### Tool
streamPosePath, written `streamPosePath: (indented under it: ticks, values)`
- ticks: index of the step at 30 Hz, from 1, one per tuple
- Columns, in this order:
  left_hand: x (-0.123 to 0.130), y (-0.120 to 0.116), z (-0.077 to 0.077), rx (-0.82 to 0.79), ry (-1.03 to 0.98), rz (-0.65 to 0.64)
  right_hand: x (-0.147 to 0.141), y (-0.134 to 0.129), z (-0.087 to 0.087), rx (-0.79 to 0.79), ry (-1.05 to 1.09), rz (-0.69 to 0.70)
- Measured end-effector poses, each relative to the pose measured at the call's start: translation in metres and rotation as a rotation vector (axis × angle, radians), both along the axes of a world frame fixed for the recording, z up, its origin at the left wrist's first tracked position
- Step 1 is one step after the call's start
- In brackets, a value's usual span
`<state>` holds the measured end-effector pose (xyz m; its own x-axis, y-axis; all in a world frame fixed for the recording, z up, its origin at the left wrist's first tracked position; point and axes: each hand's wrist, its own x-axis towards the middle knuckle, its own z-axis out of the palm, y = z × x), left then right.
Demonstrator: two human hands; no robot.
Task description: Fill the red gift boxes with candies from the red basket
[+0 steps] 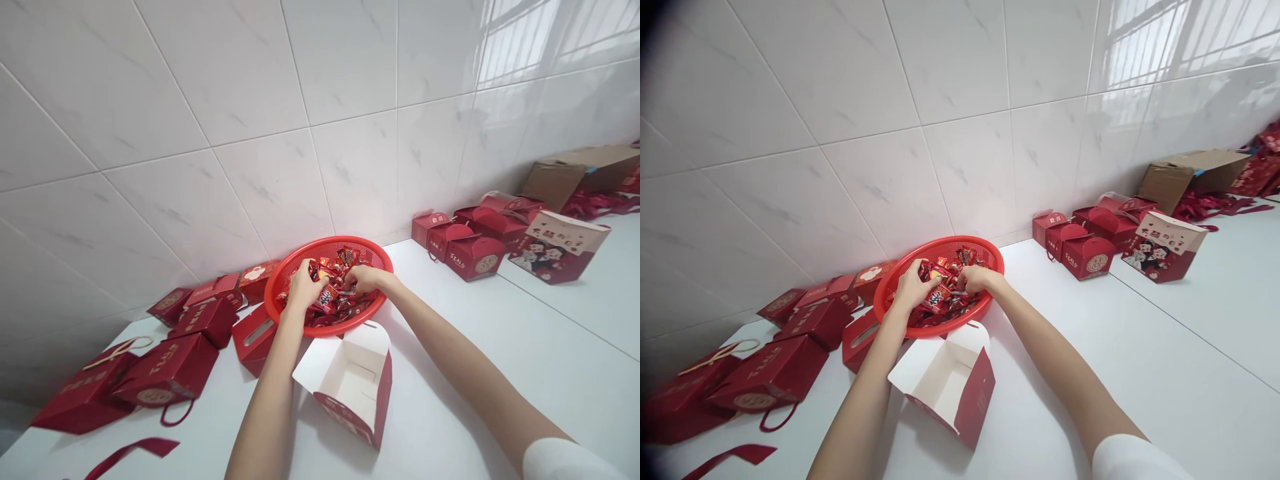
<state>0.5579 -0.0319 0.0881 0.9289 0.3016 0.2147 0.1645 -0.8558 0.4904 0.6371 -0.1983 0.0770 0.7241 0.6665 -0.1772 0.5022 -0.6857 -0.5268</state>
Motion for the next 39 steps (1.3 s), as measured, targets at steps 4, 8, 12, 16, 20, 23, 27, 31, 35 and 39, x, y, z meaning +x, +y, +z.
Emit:
streamPosePath:
  ticks: [4, 8, 12, 16, 20, 23, 27, 31, 35, 39]
  values:
    - [0.001, 0.000, -0.001, -0.040, -0.036, -0.006, -0.002, 0.001, 0.000, -0.023, -0.036, -0.025]
    - [0.001, 0.001, -0.003, -0.068, -0.092, -0.010, -0.004, 0.001, -0.001, -0.002, -0.083, -0.042]
    - [0.001, 0.000, -0.004, -0.089, -0.130, -0.012, -0.004, 0.000, 0.000, 0.127, -0.144, -0.062]
    - [0.000, -0.002, -0.004, -0.120, -0.132, -0.018, -0.003, -0.002, -0.001, 0.395, -0.127, -0.149]
    - [0.001, -0.001, -0.007, -0.169, -0.158, -0.030, -0.002, -0.005, -0.003, 0.885, 0.235, -0.323]
    - [0.003, 0.001, -0.010, -0.215, -0.195, -0.048, -0.002, -0.008, -0.004, 1.041, 0.363, -0.385]
    - [0.005, 0.003, -0.014, -0.272, -0.214, -0.057, -0.001, -0.009, -0.004, 1.071, 0.368, -0.353]
    - [0.008, 0.004, -0.013, -0.299, -0.224, -0.059, -0.001, -0.012, -0.004, 1.068, 0.423, -0.287]
    - [0.010, 0.005, -0.013, -0.289, -0.245, -0.081, 0.000, -0.012, -0.005, 1.129, 0.530, -0.224]
    - [0.011, 0.004, -0.014, -0.300, -0.273, -0.112, 0.001, -0.010, -0.007, 1.207, 0.560, -0.269]
